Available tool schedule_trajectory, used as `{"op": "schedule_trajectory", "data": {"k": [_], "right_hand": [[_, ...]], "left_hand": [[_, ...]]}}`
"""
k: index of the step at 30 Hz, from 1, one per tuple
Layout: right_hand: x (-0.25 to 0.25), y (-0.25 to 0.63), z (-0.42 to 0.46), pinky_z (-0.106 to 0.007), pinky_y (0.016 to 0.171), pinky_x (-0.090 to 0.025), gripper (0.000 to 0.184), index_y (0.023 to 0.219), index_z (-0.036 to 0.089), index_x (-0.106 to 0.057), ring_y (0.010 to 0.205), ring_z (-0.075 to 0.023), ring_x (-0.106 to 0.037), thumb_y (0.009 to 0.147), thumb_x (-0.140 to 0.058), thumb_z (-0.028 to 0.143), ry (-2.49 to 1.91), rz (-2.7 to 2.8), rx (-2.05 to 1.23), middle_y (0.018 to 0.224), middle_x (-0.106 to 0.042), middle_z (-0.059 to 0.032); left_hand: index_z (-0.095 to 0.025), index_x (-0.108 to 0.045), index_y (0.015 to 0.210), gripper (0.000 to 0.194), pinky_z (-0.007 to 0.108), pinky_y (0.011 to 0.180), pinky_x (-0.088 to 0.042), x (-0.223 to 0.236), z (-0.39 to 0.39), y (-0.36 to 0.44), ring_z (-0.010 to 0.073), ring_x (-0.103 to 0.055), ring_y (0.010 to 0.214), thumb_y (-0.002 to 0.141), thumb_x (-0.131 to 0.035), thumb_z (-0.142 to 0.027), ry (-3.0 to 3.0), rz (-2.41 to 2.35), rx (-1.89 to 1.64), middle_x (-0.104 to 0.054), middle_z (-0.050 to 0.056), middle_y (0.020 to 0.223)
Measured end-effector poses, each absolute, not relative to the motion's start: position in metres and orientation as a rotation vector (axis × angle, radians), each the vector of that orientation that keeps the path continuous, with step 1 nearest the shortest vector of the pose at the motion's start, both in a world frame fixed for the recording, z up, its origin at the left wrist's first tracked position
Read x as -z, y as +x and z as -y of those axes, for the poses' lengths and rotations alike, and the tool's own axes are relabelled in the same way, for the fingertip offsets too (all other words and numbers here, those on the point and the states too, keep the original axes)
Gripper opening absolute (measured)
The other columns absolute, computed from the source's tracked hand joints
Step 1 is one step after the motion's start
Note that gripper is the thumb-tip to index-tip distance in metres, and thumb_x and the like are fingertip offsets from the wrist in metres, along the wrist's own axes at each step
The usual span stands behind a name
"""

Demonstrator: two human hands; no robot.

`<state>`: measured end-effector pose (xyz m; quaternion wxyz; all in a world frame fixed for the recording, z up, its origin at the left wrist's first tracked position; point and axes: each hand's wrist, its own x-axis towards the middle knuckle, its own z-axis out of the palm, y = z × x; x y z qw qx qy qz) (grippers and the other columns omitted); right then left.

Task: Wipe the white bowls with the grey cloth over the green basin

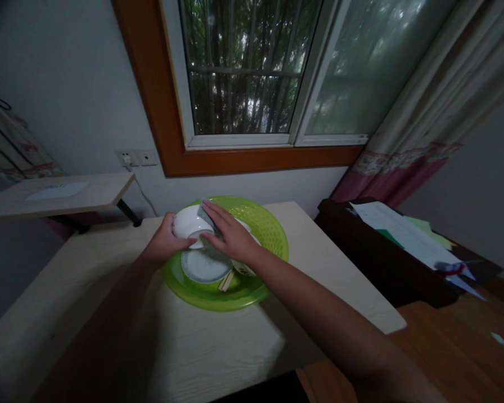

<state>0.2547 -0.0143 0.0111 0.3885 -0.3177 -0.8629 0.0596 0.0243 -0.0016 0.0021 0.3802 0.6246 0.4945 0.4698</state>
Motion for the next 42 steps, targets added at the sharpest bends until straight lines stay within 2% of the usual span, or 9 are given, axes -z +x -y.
{"op": "schedule_trajectory", "data": {"k": [8,14,22,29,37,42], "right_hand": [[0.003,0.259,-0.002,-0.057,0.121,-0.042,0.071,0.158,0.023,-0.047,0.142,-0.0345,-0.055,0.097,-0.07,0.051,-0.938,2.004,-0.354,0.155,-0.057,-0.0172],[0.008,0.258,-0.001,-0.057,0.12,-0.043,0.075,0.159,0.023,-0.045,0.141,-0.0338,-0.055,0.095,-0.071,0.054,-0.961,1.923,-0.495,0.157,-0.055,-0.0164],[0.007,0.263,-0.001,-0.058,0.122,-0.039,0.076,0.156,0.023,-0.048,0.142,-0.0348,-0.052,0.094,-0.07,0.059,-0.971,1.906,-0.416,0.154,-0.056,-0.0177],[-0.004,0.264,0.006,-0.058,0.12,-0.042,0.071,0.156,0.028,-0.05,0.14,-0.0343,-0.054,0.095,-0.068,0.059,-0.879,1.99,-0.263,0.15,-0.058,-0.0148],[-0.009,0.266,0.009,-0.06,0.116,-0.045,0.068,0.157,0.033,-0.048,0.137,-0.0348,-0.055,0.096,-0.069,0.054,-0.806,2.071,-0.125,0.148,-0.059,-0.0127],[-0.01,0.266,0.009,-0.06,0.116,-0.045,0.068,0.157,0.033,-0.048,0.137,-0.0348,-0.055,0.096,-0.068,0.056,-0.812,2.069,-0.116,0.148,-0.059,-0.0125]], "left_hand": [[-0.021,-0.044,0.111,0.072,0.04,0.083,-0.059,-0.007,0.001,0.021,0.026,-0.068,0.097,0.057,-0.09,-0.036,1.352,-1.17,-1.274,-0.064,0.005,0.106],[-0.022,-0.042,0.112,0.074,0.042,0.088,-0.06,-0.004,0.0,0.021,0.028,-0.069,0.104,0.059,-0.091,-0.037,1.365,-1.138,-1.273,-0.064,0.007,0.112],[-0.024,-0.039,0.125,0.082,0.045,0.101,-0.055,0.001,-0.001,0.018,0.0299,-0.065,0.118,0.062,-0.09,-0.037,1.509,-1.124,-1.199,-0.061,0.011,0.127],[-0.022,-0.042,0.126,0.081,0.047,0.101,-0.055,-0.008,0.005,0.017,0.0309,-0.067,0.116,0.061,-0.089,-0.032,1.569,-1.119,-1.084,-0.063,0.009,0.121],[-0.02,-0.047,0.117,0.073,0.051,0.104,-0.053,-0.014,0.009,0.021,0.0331,-0.064,0.116,0.058,-0.089,-0.029,1.641,-1.17,-1.062,-0.062,0.009,0.117],[-0.021,-0.046,0.121,0.078,0.053,0.108,-0.049,-0.012,0.008,0.022,0.0344,-0.064,0.118,0.057,-0.089,-0.031,1.672,-1.206,-1.078,-0.062,0.01,0.12]]}}
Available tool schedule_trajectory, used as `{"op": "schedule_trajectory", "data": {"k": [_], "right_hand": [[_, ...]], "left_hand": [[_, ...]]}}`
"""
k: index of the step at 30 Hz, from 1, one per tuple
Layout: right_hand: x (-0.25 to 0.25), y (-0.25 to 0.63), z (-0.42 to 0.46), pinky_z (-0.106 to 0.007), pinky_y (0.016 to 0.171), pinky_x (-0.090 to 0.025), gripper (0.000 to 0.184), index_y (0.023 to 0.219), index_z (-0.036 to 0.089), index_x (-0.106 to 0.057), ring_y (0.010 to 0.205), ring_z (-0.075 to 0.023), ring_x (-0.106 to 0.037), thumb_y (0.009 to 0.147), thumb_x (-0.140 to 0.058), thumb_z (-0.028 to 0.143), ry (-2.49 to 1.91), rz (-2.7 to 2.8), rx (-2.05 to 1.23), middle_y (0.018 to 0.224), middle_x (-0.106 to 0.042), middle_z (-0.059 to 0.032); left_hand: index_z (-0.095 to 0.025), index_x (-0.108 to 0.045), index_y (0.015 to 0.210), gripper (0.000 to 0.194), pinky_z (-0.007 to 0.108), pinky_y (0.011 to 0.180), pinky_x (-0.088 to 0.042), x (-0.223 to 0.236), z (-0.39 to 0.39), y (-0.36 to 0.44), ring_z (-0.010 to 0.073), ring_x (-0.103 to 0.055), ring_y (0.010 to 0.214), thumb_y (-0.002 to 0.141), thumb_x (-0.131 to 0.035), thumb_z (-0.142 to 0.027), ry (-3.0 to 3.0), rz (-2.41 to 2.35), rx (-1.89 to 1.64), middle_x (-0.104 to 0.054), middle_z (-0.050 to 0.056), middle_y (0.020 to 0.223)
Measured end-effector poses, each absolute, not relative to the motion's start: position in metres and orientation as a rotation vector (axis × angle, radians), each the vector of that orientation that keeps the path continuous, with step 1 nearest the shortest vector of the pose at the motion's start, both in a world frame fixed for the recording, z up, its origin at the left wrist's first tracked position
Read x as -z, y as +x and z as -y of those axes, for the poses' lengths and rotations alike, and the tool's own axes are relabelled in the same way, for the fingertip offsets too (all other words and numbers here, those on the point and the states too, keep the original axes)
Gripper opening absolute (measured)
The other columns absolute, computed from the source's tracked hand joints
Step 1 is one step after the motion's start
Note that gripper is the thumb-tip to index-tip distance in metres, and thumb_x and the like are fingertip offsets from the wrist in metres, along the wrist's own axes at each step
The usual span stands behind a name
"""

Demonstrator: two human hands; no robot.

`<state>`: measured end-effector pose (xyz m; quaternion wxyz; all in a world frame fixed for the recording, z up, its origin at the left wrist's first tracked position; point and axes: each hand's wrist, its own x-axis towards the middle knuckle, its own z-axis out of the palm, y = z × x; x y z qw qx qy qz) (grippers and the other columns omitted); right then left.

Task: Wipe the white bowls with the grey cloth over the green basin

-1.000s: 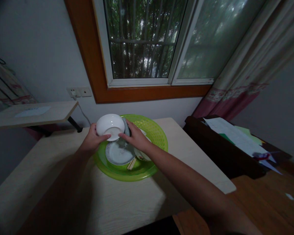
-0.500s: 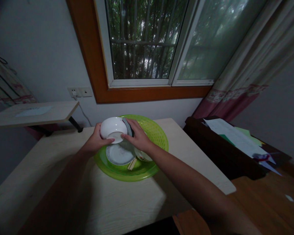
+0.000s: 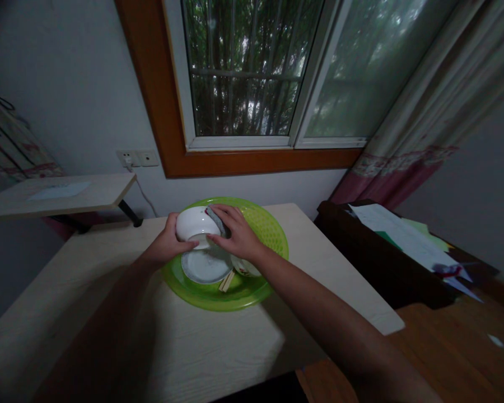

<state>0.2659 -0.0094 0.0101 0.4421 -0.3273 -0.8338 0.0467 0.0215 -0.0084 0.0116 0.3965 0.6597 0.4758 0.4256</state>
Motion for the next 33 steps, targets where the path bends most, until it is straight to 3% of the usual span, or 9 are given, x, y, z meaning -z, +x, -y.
{"op": "schedule_trajectory", "data": {"k": [7,17,24,29,33], "right_hand": [[-0.01,0.267,0.01,-0.059,0.115,-0.046,0.067,0.158,0.034,-0.048,0.136,-0.0343,-0.056,0.097,-0.068,0.054,-0.776,2.064,-0.086,0.147,-0.06,-0.0125],[-0.01,0.268,0.011,-0.061,0.116,-0.045,0.07,0.163,0.034,-0.039,0.141,-0.034,-0.053,0.101,-0.062,0.054,-0.779,2.133,-0.047,0.156,-0.054,-0.0133],[-0.016,0.256,0.022,-0.06,0.125,-0.036,0.076,0.17,0.033,-0.018,0.155,-0.0317,-0.039,0.105,-0.056,0.041,-0.658,2.304,0.11,0.17,-0.038,-0.0107],[-0.017,0.249,0.026,-0.059,0.128,-0.034,0.074,0.171,0.031,-0.016,0.162,-0.0298,-0.027,0.107,-0.053,0.038,-0.615,2.39,0.15,0.172,-0.036,-0.0073],[-0.014,0.252,0.021,-0.06,0.129,-0.032,0.069,0.171,0.034,-0.016,0.161,-0.0277,-0.03,0.109,-0.048,0.036,-0.698,2.303,0.058,0.174,-0.032,-0.0063]], "left_hand": [[-0.022,-0.045,0.126,0.081,0.051,0.109,-0.048,-0.008,0.007,0.021,0.0341,-0.063,0.121,0.059,-0.089,-0.032,1.743,-1.179,-1.096,-0.061,0.012,0.126],[-0.023,-0.046,0.106,0.067,0.044,0.093,-0.054,-0.018,0.013,0.024,0.0302,-0.066,0.103,0.058,-0.09,-0.037,1.772,-1.269,-1.086,-0.063,0.006,0.106],[-0.023,-0.047,0.102,0.058,0.042,0.087,-0.053,-0.013,0.013,0.031,0.03,-0.065,0.099,0.06,-0.086,-0.032,1.934,-1.325,-1.082,-0.063,0.006,0.101],[-0.023,-0.048,0.104,0.056,0.041,0.085,-0.053,-0.008,0.011,0.032,0.0289,-0.065,0.098,0.061,-0.083,-0.029,2.014,-1.318,-1.081,-0.064,0.007,0.102],[-0.023,-0.047,0.104,0.057,0.039,0.082,-0.053,-0.008,0.009,0.029,0.0266,-0.066,0.094,0.062,-0.084,-0.035,1.913,-1.369,-1.112,-0.065,0.005,0.1]]}}
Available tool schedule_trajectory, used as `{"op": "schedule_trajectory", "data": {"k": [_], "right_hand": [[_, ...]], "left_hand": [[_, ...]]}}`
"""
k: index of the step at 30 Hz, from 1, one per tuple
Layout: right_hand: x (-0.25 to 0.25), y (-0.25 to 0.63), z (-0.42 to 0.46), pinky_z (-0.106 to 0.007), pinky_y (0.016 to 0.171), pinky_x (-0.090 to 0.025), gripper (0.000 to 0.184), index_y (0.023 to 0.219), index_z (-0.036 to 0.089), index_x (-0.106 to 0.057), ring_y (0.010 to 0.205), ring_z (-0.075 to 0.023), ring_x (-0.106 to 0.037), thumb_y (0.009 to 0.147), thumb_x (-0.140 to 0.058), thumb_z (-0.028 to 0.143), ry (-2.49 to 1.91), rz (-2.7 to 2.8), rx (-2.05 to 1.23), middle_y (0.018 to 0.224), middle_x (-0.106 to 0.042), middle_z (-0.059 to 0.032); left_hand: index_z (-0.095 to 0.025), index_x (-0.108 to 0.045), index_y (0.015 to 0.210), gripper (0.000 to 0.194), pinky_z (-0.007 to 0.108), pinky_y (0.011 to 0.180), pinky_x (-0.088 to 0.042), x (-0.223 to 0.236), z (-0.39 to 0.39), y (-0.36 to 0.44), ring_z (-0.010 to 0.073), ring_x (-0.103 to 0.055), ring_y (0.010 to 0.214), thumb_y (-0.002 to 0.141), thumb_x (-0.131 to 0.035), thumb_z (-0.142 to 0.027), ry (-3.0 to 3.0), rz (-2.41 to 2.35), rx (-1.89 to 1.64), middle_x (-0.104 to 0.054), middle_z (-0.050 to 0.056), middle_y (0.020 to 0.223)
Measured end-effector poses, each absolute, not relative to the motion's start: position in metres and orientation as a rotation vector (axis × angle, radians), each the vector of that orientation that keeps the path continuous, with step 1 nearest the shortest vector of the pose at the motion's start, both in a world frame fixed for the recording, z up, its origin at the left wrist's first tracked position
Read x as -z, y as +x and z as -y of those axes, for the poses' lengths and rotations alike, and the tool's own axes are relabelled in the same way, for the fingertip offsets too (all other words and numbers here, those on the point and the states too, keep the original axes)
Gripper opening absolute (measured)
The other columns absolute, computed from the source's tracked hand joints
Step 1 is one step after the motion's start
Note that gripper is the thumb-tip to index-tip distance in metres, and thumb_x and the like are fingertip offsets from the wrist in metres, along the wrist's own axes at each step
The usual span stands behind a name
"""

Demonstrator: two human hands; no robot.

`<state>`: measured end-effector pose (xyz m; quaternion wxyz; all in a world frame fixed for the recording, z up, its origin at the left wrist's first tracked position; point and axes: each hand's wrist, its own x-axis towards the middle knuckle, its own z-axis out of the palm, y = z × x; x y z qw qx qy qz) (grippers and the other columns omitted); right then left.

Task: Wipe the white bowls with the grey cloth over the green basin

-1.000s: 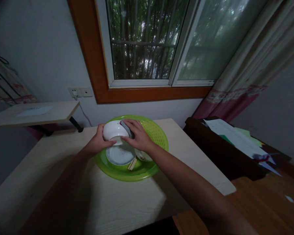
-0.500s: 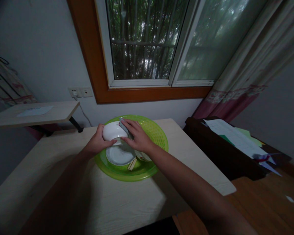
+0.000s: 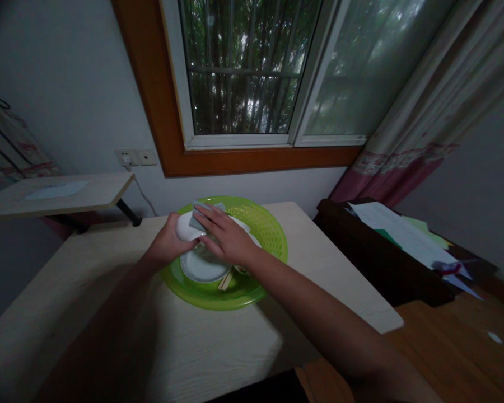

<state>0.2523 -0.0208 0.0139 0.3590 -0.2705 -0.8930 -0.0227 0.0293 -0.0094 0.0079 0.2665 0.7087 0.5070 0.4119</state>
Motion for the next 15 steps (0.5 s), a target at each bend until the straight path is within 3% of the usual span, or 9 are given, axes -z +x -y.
{"op": "schedule_trajectory", "data": {"k": [7,11,15], "right_hand": [[0.002,0.261,0.008,-0.06,0.128,-0.035,0.07,0.172,0.029,-0.013,0.159,-0.0303,-0.035,0.111,-0.044,0.043,-0.91,2.176,-0.139,0.174,-0.03,-0.012],[-0.001,0.255,0.016,-0.057,0.131,-0.031,0.077,0.172,0.031,-0.002,0.163,-0.0284,-0.023,0.11,-0.046,0.042,-0.856,2.232,-0.074,0.178,-0.016,-0.0092],[-0.01,0.247,0.026,-0.06,0.131,-0.027,0.08,0.172,0.029,0.003,0.166,-0.0291,-0.007,0.109,-0.047,0.035,-0.706,2.373,0.07,0.179,-0.008,-0.0074]], "left_hand": [[-0.023,-0.045,0.113,0.067,0.039,0.084,-0.056,-0.008,0.004,0.022,0.0277,-0.067,0.101,0.064,-0.086,-0.042,1.577,-1.402,-1.183,-0.065,0.007,0.109],[-0.023,-0.044,0.11,0.065,0.04,0.086,-0.055,-0.011,0.006,0.024,0.0282,-0.067,0.101,0.064,-0.087,-0.041,1.577,-1.461,-1.17,-0.066,0.008,0.109],[-0.024,-0.043,0.105,0.061,0.039,0.082,-0.054,-0.014,0.01,0.028,0.0265,-0.067,0.094,0.064,-0.086,-0.038,1.649,-1.487,-1.149,-0.067,0.005,0.102]]}}
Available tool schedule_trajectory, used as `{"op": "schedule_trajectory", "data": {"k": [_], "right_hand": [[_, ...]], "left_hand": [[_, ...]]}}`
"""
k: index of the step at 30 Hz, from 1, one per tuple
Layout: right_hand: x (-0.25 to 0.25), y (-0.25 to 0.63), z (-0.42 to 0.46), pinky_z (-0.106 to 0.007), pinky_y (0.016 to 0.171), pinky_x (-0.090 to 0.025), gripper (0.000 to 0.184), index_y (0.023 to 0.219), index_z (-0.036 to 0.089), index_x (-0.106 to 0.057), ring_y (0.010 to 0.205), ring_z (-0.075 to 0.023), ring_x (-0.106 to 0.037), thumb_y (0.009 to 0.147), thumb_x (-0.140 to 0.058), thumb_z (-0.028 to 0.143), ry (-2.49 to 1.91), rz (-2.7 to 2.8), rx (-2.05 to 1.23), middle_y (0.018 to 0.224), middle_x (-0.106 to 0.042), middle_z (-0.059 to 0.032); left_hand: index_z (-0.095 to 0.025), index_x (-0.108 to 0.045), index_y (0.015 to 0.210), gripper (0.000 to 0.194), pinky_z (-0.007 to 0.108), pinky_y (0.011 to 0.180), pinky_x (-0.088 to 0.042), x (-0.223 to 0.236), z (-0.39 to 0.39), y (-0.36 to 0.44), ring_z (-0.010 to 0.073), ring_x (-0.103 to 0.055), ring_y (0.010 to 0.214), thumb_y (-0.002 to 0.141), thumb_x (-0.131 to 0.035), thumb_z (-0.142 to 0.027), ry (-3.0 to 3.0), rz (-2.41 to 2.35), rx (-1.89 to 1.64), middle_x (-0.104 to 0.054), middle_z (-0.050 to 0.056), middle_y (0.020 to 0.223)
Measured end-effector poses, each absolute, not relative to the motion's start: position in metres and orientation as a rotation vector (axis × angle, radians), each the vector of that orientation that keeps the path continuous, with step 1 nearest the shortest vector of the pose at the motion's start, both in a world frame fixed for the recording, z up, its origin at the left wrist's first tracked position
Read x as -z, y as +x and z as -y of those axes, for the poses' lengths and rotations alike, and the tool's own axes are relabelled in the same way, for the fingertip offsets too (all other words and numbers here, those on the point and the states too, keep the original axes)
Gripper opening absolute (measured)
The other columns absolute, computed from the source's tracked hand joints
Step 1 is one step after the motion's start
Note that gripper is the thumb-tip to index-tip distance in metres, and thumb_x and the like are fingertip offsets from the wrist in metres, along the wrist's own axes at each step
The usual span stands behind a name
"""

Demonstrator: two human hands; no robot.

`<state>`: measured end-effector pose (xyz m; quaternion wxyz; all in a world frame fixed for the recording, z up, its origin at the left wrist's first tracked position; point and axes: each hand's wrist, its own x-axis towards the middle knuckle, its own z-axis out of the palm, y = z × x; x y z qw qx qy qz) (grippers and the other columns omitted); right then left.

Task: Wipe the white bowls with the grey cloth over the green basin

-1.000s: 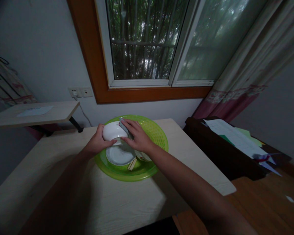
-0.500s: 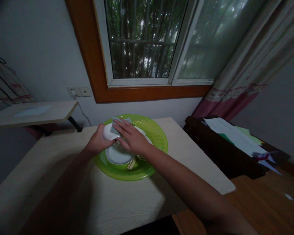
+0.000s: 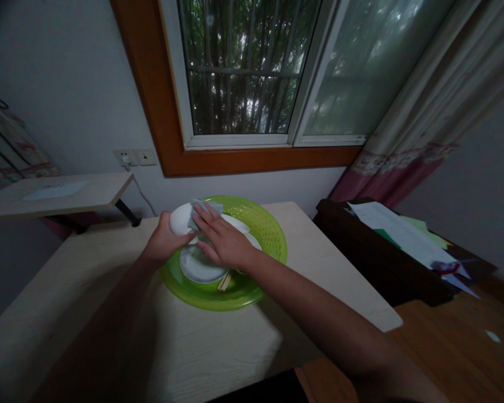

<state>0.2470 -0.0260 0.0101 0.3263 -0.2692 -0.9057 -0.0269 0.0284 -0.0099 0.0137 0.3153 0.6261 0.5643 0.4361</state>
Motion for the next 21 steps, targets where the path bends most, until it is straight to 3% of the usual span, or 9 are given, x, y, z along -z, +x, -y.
{"op": "schedule_trajectory", "data": {"k": [5,8,13,21], "right_hand": [[-0.014,0.242,0.03,-0.061,0.129,-0.03,0.079,0.172,0.024,-0.002,0.166,-0.0301,-0.004,0.108,-0.049,0.033,-0.657,2.458,0.154,0.178,-0.016,-0.0107],[-0.014,0.242,0.029,-0.061,0.131,-0.027,0.078,0.172,0.028,-0.001,0.166,-0.0287,-0.004,0.109,-0.047,0.033,-0.678,2.397,0.114,0.179,-0.014,-0.0072],[-0.008,0.249,0.02,-0.058,0.132,-0.027,0.076,0.171,0.036,-0.001,0.164,-0.0269,-0.018,0.11,-0.047,0.037,-0.784,2.247,-0.071,0.179,-0.009,-0.004],[0.007,0.256,0.005,-0.06,0.126,-0.037,0.088,0.17,0.03,-0.02,0.155,-0.0353,-0.041,0.099,-0.065,0.055,-0.957,2.065,-0.415,0.171,-0.036,-0.0136]], "left_hand": [[-0.024,-0.044,0.102,0.058,0.036,0.077,-0.053,-0.013,0.01,0.028,0.0239,-0.065,0.085,0.062,-0.085,-0.033,1.651,-1.505,-1.114,-0.064,0.002,0.093],[-0.023,-0.046,0.105,0.063,0.034,0.078,-0.054,-0.008,0.005,0.024,0.0231,-0.065,0.09,0.06,-0.089,-0.035,1.558,-1.401,-1.209,-0.065,0.003,0.098],[-0.023,-0.046,0.11,0.065,0.034,0.081,-0.057,0.002,-0.004,0.019,0.0231,-0.067,0.098,0.063,-0.089,-0.038,1.388,-1.224,-1.321,-0.064,0.005,0.108],[-0.023,-0.044,0.108,0.068,0.034,0.076,-0.059,0.003,-0.003,0.016,0.0239,-0.068,0.094,0.062,-0.091,-0.041,1.377,-1.187,-1.284,-0.064,0.004,0.104]]}}
